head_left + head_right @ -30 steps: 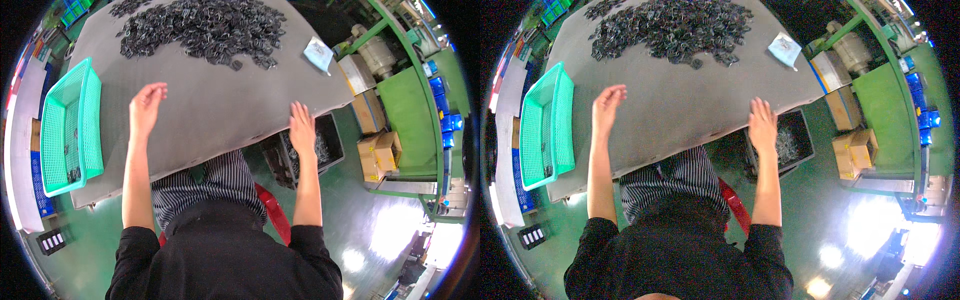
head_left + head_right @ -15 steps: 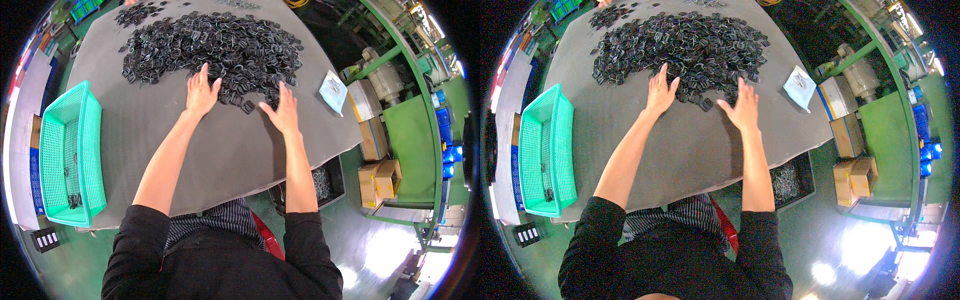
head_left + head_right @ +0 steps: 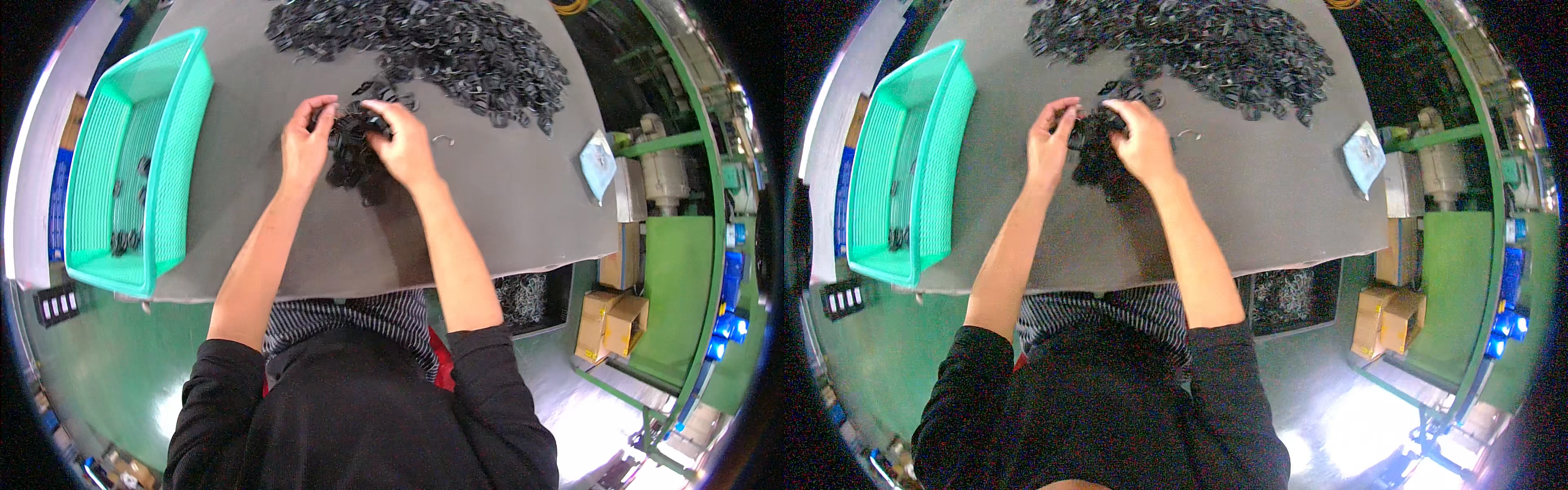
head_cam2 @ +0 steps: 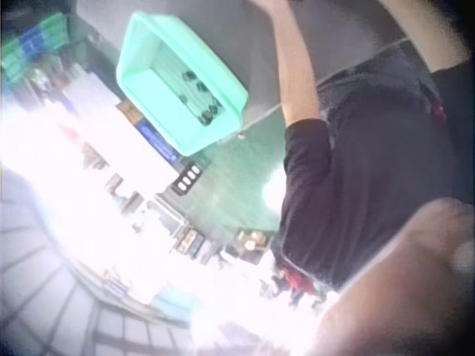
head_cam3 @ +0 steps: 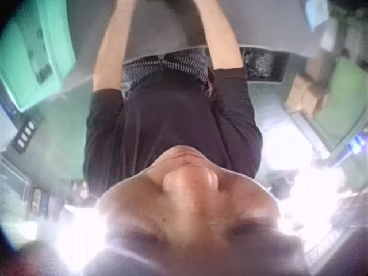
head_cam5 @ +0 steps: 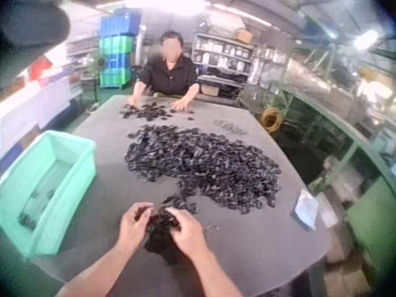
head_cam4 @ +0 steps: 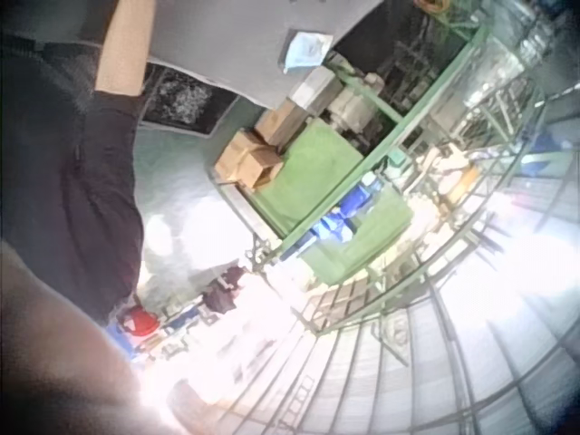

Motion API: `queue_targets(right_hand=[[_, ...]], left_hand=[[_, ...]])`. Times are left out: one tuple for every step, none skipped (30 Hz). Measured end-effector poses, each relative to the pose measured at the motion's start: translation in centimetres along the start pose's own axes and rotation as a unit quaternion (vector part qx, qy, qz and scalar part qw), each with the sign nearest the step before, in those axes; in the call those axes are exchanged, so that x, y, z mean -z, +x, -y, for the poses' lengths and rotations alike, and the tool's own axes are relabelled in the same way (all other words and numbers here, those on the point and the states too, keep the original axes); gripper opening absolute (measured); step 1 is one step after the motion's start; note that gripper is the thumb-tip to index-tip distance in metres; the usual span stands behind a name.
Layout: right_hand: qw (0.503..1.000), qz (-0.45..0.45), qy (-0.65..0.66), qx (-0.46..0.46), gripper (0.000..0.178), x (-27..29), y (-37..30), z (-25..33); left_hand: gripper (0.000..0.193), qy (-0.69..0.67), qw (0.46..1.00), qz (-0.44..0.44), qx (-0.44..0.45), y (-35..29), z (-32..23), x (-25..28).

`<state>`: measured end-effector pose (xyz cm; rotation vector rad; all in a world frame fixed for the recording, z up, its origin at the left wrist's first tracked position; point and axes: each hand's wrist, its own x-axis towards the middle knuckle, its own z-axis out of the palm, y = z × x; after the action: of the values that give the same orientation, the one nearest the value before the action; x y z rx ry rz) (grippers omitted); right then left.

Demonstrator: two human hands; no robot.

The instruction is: The person sorts small black plastic buckles and metal hooks by hand on a metal table, placing the buckles into a teal basket and the hooks into a black bin.

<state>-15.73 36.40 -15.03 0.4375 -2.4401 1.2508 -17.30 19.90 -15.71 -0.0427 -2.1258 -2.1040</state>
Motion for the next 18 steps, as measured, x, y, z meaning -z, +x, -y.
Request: queue_targets(right_hand=[[1.000, -0.008, 0.004, 0.016, 0.042, 0.2, 0.1, 0.1], [0.999, 0.002, 0.005, -0.038, 0.037, 1.1, 0.2, 0.8], [0.996, 0.011, 0.005, -0.091, 0.032, 2.0, 0.3, 1.3], [0.996, -0.008, -0.034, -0.083, 0.028, 3.5, 0.0, 0.7], [0.994, -0.027, -0.070, -0.073, 0.026, 4.7, -0.1, 0.0], [0.991, -0.018, -0.077, -0.106, 0.024, 6.1, -0.3, -0.1], [0.986, -0.010, -0.085, -0.140, 0.023, 7.3, -0.3, 0.3], [0.981, -0.035, -0.110, -0.156, 0.022, 8.0, -0.6, 1.0], [0.973, -0.061, -0.137, -0.173, 0.021, 8.5, -0.9, 1.6], [0.965, -0.093, -0.198, -0.143, 0.019, 9.1, -1.5, 1.4], [0.959, -0.089, -0.246, -0.109, 0.019, 8.9, -1.9, 1.7], [0.949, -0.085, -0.294, -0.075, 0.019, 8.5, -2.4, 2.2], [0.938, -0.077, -0.337, -0.037, 0.019, 7.6, -2.6, 2.8], [0.957, -0.048, -0.282, -0.043, 0.021, 6.2, -2.9, 3.0], [0.971, 0.018, -0.217, -0.099, 0.023, 4.6, -3.3, 3.5], [0.977, 0.083, -0.159, -0.114, 0.024, 3.0, -3.3, 4.8], [0.972, 0.127, -0.167, -0.107, 0.026, 1.7, -3.3, 5.7], [0.966, 0.123, -0.217, -0.071, 0.026, 0.6, -3.6, 6.1]], left_hand=[[0.017, 0.069, 0.998, 0.005, 0.004, -0.2, -0.8, 2.1], [0.016, 0.096, 0.995, 0.007, 0.000, -0.4, -0.8, 3.9], [0.016, 0.123, 0.992, 0.009, -0.004, -0.7, -0.9, 5.4], [0.015, 0.173, 0.984, 0.011, -0.043, -1.3, -1.7, 5.9], [0.014, 0.223, 0.971, 0.010, -0.084, -1.9, -2.7, 6.5], [0.014, 0.274, 0.954, 0.007, -0.123, -2.6, -3.2, 6.9], [0.014, 0.297, 0.940, 0.004, -0.168, -3.3, -3.1, 7.4], [0.014, 0.322, 0.923, 0.001, -0.213, -4.0, -2.7, 7.7], [0.014, 0.345, 0.903, 0.000, -0.257, -4.7, -2.5, 7.9], [0.015, 0.360, 0.894, 0.005, -0.268, -5.7, -2.7, 7.7], [0.016, 0.371, 0.885, 0.019, -0.280, -6.7, -2.9, 7.3], [0.017, 0.382, 0.876, 0.033, -0.292, -7.6, -3.2, 6.7], [0.019, 0.395, 0.866, 0.043, -0.302, -8.4, -3.5, 6.3], [0.020, 0.394, 0.867, 0.055, -0.299, -8.6, -3.3, 5.0], [0.022, 0.394, 0.868, 0.067, -0.296, -8.9, -2.7, 3.7], [0.024, 0.396, 0.868, 0.076, -0.291, -9.2, -2.1, 3.2], [0.026, 0.381, 0.881, 0.102, -0.261, -9.2, -1.7, 3.1], [0.028, 0.365, 0.893, 0.126, -0.231, -9.1, -1.4, 3.1]])
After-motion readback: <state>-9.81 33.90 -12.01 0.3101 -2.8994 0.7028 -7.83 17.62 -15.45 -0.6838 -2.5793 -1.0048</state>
